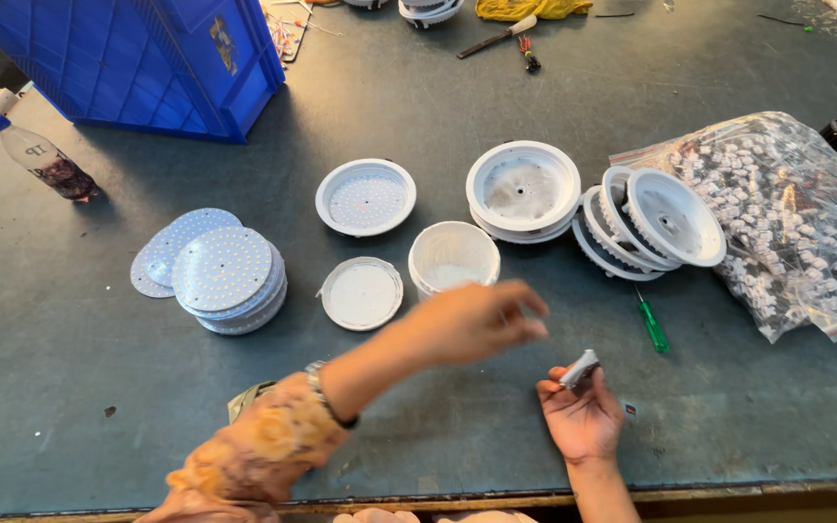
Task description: The person wipes a white plastic light housing with a cloth, then applies white paste from a container using a small spatula to the interior. They repeat this process on multiple housings and also apply paste to the back of circular LED boards before placing them into the housings.
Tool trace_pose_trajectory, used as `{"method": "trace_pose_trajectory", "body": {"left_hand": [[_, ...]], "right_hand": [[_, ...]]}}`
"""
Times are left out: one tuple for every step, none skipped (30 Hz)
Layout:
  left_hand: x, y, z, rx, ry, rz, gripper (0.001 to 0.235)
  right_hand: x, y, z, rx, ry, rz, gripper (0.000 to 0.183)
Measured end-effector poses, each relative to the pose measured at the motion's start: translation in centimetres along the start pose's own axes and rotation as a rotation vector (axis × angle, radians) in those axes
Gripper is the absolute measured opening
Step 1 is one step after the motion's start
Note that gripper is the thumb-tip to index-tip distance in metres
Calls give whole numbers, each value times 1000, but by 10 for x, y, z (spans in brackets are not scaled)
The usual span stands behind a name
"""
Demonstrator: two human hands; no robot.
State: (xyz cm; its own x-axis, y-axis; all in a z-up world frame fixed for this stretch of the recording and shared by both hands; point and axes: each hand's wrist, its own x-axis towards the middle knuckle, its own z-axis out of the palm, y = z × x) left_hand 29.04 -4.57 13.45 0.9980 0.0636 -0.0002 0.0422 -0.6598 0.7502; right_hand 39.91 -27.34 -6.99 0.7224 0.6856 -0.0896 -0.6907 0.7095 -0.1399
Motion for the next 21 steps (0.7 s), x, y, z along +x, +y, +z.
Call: {"method": "trace_pose_trajectory", "body": {"left_hand": [[1, 9, 19, 57, -5, 44, 41], [7, 12, 32, 114, -9, 87, 41], [18, 14, 43, 177, 30, 120, 39], [28, 13, 55, 240, 70, 154, 38], [40, 13, 69, 299, 107, 195, 37], [55, 13, 82, 375, 146, 237, 39], [73, 12, 91, 454, 194, 280, 40], [91, 13, 101, 531, 244, 322, 42], [111, 14, 110, 526, 347, 397, 46], [131, 16, 118, 519, 451, 472, 49], [149, 16, 124, 518, 563, 535, 52], [169, 16, 130, 584, 578, 543, 49], [188, 17, 137, 647, 596, 543, 46], [206, 17, 145, 710, 614, 541, 43], [224, 17, 154, 760, 644, 534, 38], [241, 16, 161, 810, 674, 526, 34], [255, 14, 171, 855, 696, 521, 30], [268, 10, 179, 881, 656, 476, 27], [279, 8, 188, 903, 611, 438, 24], [289, 6, 194, 925, 565, 400, 22], [296, 5, 200, 892, 591, 408, 18]], "right_hand": [[-3, -7, 3, 12, -1, -24, 16], [-4, -15, 6, 24, -3, -47, 17], [-7, -27, 7, 10, -19, -92, 17], [-8, -41, 8, -4, -35, -136, 17], [-11, -57, 8, -20, -50, -187, 18], [-17, -70, 5, -9, -42, -223, 17], [-19, -83, 2, 1, -41, -254, 16], [-23, -95, -1, 12, -40, -285, 16], [-24, -104, -5, -21, 3, -314, 18], [-29, -110, -11, -53, 46, -344, 19], [-29, -112, -16, -84, 86, -359, 21], [-32, -113, -22, -74, 105, -364, 20], [-35, -116, -28, -69, 126, -364, 20], [-38, -118, -34, -65, 148, -364, 19], [-39, -120, -38, -90, 122, -368, 20], [-39, -121, -43, -114, 95, -373, 21], [-41, -122, -47, -137, 76, -384, 22], [-40, -123, -50, -116, 59, -372, 21], [-42, -123, -53, -95, 45, -369, 20], [-43, -123, -55, -73, 31, -365, 19], [-45, -125, -56, -48, 30, -356, 18]]}}
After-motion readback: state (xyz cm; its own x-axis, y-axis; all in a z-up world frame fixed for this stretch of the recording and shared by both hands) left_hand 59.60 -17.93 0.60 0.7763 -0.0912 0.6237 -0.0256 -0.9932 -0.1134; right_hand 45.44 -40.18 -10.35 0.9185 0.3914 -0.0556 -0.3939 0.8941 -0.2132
